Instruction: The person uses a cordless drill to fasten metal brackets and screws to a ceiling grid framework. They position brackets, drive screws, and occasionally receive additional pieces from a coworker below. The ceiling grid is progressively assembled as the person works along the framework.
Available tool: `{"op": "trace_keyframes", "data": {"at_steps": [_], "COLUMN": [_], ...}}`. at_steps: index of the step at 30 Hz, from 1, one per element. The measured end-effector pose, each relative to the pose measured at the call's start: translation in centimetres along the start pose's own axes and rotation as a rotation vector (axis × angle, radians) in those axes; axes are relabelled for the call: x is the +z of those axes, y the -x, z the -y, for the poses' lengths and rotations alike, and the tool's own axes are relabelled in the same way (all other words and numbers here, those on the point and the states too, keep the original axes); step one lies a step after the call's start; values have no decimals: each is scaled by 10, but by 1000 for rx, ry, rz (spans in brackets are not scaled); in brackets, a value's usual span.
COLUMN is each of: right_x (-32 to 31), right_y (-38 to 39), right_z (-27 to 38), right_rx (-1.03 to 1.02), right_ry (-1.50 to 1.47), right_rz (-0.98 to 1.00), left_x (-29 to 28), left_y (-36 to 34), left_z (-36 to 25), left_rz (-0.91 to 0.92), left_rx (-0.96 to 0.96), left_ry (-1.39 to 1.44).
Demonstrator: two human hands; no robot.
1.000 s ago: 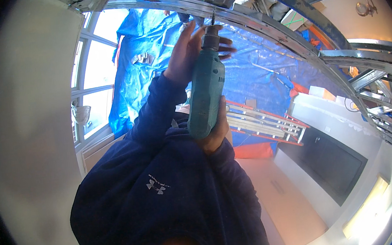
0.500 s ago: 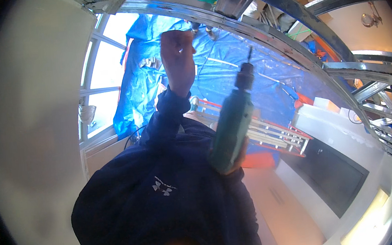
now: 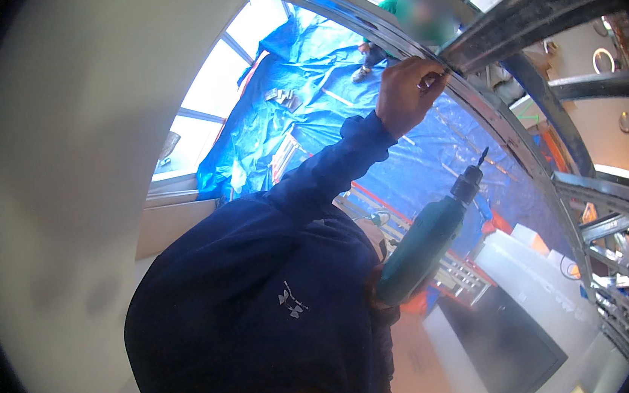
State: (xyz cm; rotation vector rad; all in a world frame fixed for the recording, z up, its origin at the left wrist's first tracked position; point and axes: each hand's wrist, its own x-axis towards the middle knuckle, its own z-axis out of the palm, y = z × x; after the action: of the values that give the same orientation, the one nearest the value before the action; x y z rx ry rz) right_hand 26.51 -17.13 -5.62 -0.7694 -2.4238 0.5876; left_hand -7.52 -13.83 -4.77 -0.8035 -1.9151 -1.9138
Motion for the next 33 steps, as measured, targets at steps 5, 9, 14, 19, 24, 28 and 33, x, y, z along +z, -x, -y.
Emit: {"op": "trace_keyframes", "data": {"at_steps": [5, 9, 14, 19, 24, 28, 33], "right_x": [-2, 1, 11, 60, 88, 106, 137], "right_y": [1, -3, -19, -48, -76, -99, -127], "right_z": [-6, -5, 11, 51, 111, 166, 219], "right_rx": [-24, -50, -110, -225, -304, -356, -438], "right_ry": [-45, -89, -197, -400, -436, -384, -373], "right_rz": [20, 45, 96, 188, 279, 386, 474], "left_x": [3, -6, -76, -128, -165, -206, -247], "left_y": [0, 0, 27, 63, 57, 34, -6], "left_z": [2, 2, -2, -25, -35, -18, 12], "left_rz": [0, 27, 11, 250, 153, 43, 3], "left_rx": [-57, -72, -677, -980, -978, -883, -786], "left_ry": [42, 106, 662, 1122, 1146, 1326, 1368]}}
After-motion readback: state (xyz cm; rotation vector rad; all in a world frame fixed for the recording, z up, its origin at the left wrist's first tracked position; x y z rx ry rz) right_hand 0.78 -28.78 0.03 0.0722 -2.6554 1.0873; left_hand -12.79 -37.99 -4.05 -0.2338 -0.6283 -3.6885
